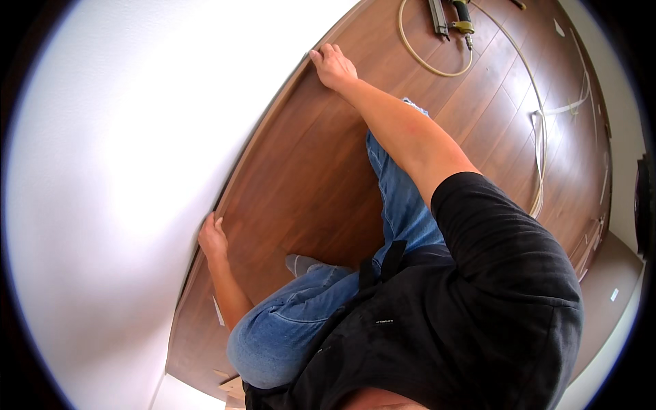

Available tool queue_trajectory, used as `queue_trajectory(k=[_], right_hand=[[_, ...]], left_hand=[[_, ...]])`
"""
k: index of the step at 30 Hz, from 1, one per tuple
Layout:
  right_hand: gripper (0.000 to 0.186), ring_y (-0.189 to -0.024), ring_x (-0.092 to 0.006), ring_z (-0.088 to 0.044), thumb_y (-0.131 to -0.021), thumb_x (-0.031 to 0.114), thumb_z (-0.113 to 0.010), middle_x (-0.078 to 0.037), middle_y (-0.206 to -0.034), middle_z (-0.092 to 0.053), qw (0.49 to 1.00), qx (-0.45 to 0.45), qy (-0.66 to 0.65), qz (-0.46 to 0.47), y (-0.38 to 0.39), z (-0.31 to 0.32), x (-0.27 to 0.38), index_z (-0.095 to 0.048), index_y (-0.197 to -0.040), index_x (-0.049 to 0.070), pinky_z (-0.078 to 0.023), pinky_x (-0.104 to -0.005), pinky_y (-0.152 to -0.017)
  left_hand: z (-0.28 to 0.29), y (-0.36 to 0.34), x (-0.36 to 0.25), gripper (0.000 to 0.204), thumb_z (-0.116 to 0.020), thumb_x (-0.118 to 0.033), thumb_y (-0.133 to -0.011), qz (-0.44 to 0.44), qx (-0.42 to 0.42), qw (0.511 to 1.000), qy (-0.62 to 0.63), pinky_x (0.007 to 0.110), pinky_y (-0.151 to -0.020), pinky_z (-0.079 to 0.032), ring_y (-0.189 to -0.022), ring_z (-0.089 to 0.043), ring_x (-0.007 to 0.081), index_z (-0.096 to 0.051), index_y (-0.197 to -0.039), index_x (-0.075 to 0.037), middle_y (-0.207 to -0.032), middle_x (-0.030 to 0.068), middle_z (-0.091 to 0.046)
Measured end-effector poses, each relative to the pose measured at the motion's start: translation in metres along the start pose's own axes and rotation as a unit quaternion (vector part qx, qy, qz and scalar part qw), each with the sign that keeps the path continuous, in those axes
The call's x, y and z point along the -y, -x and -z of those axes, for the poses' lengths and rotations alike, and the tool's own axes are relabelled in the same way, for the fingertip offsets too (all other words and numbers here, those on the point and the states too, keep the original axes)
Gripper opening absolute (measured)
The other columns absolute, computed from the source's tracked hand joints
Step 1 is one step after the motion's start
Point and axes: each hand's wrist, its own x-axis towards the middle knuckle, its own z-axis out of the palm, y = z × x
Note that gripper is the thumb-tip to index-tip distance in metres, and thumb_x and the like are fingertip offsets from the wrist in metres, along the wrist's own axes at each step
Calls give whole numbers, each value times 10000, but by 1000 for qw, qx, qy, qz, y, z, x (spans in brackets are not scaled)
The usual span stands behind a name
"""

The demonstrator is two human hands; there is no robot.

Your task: The person installs a skirting board along a wall by applying adhesive tape to a wooden strip, positioning it against the wall, and securing it using a hammer and a pneumatic nail gun.

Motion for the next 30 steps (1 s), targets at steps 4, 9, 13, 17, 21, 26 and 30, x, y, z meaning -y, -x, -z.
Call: queue_trajectory(k=[4,9,13,17,21,26,30], right_hand=[[499,-1180,-399,-617,-1099,531,-389,-157,-1335,-574,1000,-3,9,9,2,2,0,-564,-1228,82,-505,-499,-975],[494,-1176,-398,-617,-1101,526,-388,-159,-1320,-577,1000,4,7,8,3,5,6,-558,-1209,75,-504,-501,-973],[494,-1178,-397,-617,-1099,529,-391,-158,-1320,-576,1000,4,13,0,0,3,1,-557,-1205,77,-502,-502,-976],[490,-1174,-403,-617,-1097,534,-392,-152,-1319,-577,1000,-10,9,3,0,1,3,-559,-1203,86,-499,-506,-977],[496,-1163,-415,-619,-1097,542,-379,-152,-1318,-576,1000,-14,19,-15,-1,3,2,-558,-1200,91,-500,-516,-968],[499,-1141,-429,-625,-1097,542,-381,-160,-1314,-577,999,-35,22,6,-4,-3,4,-555,-1200,85,-509,-527,-946],[499,-1120,-438,-630,-1096,534,-391,-173,-1294,-585,999,-38,26,18,-3,-2,0,-552,-1197,73,-515,-534,-932]], left_hand=[[-1,-2,-1,286,-682,-182,-980,-2,-2,1000,-1,519,-904,-546,-1049,-676,467,-711,-1211,-15,-1127,256,-722],[1,-1,3,290,-682,-187,-981,-8,-3,1000,2,519,-898,-548,-1040,-677,472,-710,-1213,-16,-1119,260,-723],[3,-2,-6,294,-676,-186,-986,10,9,1000,3,513,-907,-546,-1051,-677,468,-704,-1214,-4,-1134,266,-720],[-1,11,-2,291,-657,-196,-1003,21,-49,998,33,495,-929,-541,-1086,-665,450,-702,-1206,6,-1194,246,-709],[-17,55,35,329,-602,-260,-1050,156,-181,971,19,441,-918,-550,-1044,-666,384,-663,-1254,-10,-1198,202,-679],[-50,73,82,403,-527,-346,-1093,498,-187,644,550,381,-897,-529,-1054,-639,269,-564,-1277,11,-1147,139,-639],[-63,56,98,399,-512,-376,-1097,484,-211,606,594,353,-910,-505,-1010,-612,225,-557,-1179,12,-1126,116,-630]])
